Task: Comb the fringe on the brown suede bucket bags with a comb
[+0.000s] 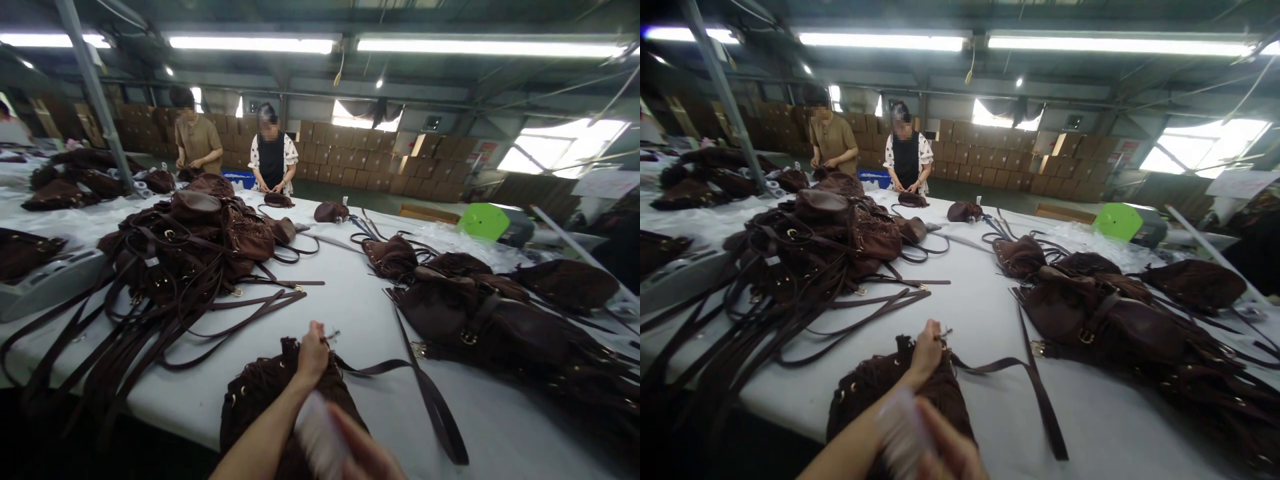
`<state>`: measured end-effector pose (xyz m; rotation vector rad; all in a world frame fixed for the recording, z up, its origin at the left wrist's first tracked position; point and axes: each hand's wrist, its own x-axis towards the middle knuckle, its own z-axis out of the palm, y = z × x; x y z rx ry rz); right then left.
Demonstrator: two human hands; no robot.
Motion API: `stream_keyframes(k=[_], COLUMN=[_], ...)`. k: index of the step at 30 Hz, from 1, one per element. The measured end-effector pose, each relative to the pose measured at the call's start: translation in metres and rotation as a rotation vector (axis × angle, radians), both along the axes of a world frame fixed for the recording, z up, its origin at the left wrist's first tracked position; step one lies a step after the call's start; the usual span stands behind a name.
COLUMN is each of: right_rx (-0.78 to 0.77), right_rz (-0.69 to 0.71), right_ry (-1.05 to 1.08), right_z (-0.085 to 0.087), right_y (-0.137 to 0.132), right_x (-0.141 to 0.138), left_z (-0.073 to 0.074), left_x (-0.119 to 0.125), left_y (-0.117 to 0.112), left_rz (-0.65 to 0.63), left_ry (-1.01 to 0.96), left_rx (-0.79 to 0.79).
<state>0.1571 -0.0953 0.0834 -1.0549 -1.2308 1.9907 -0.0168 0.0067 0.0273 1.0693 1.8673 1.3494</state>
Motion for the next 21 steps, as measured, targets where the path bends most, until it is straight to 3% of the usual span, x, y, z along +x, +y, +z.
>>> stream_keyframes(k=[2, 4, 8, 10, 12, 14, 16, 19, 21], right_rx=[0.016, 0.017, 0.031, 0.053, 0.072, 0.096, 0.160, 0.275, 0.270], right_rz=[0.007, -0.035, -0.194, -0.216, -0.217, -0.206, -0.192, -0.180, -0.154], right_ry=[-0.042, -0.051, 0.017, 0.053, 0.042, -0.028, -0.132, -0.232, -0.255], right_z=[0.007, 0.022, 0.046, 0.040, 0.022, 0.000, -0.019, -0.038, -0.048], right_y=[0.000, 0.003, 0.011, 0.010, 0.009, 0.009, 0.011, 0.019, 0.025], right_x=[0.018, 0.027, 0.018, 0.008, 0.001, -0.002, -0.002, 0.002, 0.006], left_z=[0.006, 0.015, 0.041, 0.052, 0.058, 0.056, 0.044, 0.018, 0.002], left_x=[-0.006, -0.003, 0.022, 0.027, 0.018, -0.002, -0.025, -0.047, -0.052], left_y=[0.008, 0.009, -0.008, -0.021, -0.032, -0.040, -0.045, -0.050, -0.054], left_rz=[0.034, -0.030, -0.400, -0.631, -0.693, -0.529, -0.363, -0.386, -0.388], left_ry=[0.064, 0.126, 0.148, 0.090, 0.019, 0.069, 0.299, 0.705, 0.855], left_rx=[-0.051, -0.058, 0.029, 0.131, 0.236, 0.262, 0.165, -0.094, -0.208])
